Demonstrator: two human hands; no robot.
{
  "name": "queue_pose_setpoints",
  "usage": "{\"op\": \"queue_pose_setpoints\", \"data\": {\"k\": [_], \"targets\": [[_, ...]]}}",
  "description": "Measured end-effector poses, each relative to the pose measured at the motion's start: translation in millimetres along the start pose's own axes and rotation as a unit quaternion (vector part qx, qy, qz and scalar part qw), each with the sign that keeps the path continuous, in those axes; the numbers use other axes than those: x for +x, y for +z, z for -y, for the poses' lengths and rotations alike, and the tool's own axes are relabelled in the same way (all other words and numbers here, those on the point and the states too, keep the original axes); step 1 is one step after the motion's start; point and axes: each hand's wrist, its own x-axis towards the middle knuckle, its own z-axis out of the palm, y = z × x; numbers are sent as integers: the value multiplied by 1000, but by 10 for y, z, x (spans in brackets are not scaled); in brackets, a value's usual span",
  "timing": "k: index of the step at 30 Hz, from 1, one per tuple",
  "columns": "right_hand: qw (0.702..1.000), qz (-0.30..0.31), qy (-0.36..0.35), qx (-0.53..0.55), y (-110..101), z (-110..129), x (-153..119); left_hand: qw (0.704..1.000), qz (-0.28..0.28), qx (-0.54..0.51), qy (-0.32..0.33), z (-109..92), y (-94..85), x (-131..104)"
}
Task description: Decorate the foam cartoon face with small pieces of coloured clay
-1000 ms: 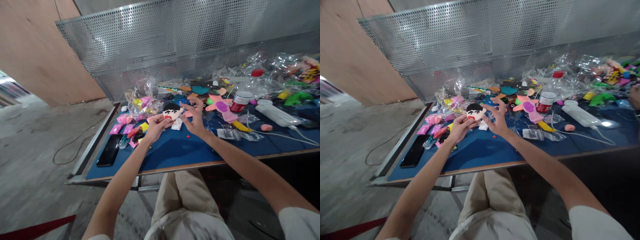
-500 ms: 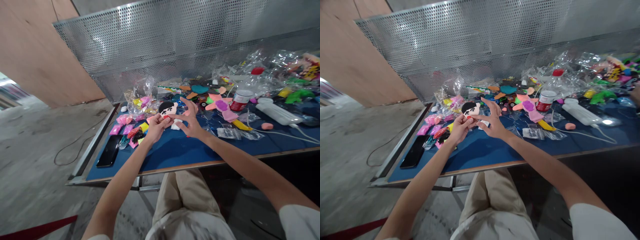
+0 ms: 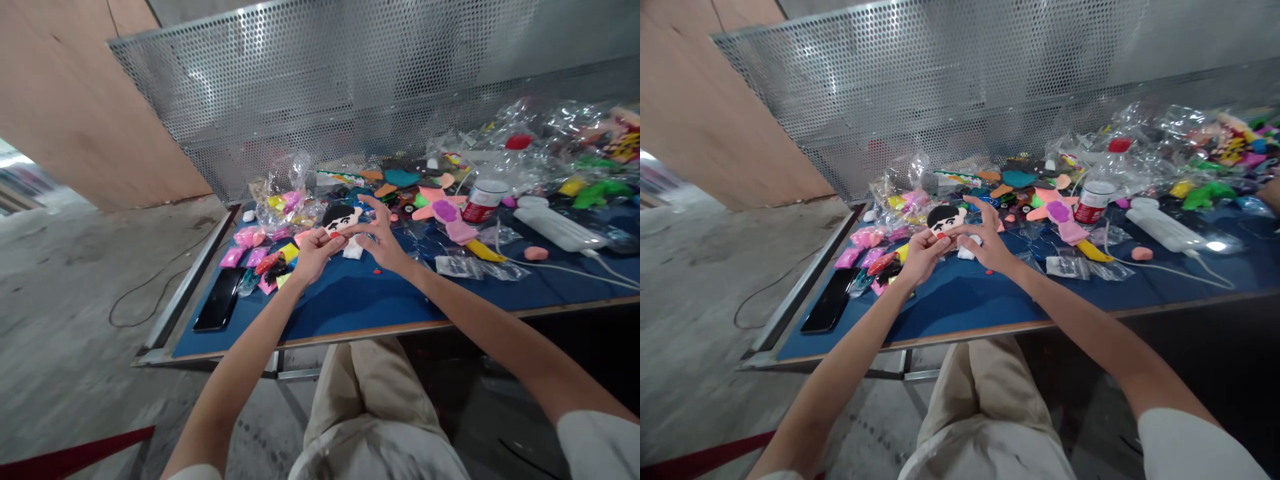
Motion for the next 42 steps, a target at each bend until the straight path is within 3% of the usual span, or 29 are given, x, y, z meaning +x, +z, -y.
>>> {"op": "queue_pose_setpoints", "data": {"k": [4,6,17,24,28,31,33,38,42], "targets": [[993,-105,27,55,13,-67,28,1000,2,2,-8,6,-5,5],[989,-122,44,71,16,-86,35,1000,0,2,-15,1,-3,2],[998,-7,-39,-47,-45,22,-31,1000,-3,-6,-3,19,15,-7],[999,2,-31,-38,-4,14,-31,1000,-14,-6,17,37,18,-8],[999,-31,-33,-8,3,39,-25,1000,-16,1,12,25,30,-11],[993,-106,1,51,8,21,3,1000,-14,-3,9,11,49,-13],[985,-125,36,110,20,-5,32,1000,-19,-8,4,9,59,-14],[964,-29,131,232,63,-8,90,999,-37,-7,-5,49,44,-4],[938,-42,185,290,92,56,103,999,-45,-1,0,58,31,0]]}}
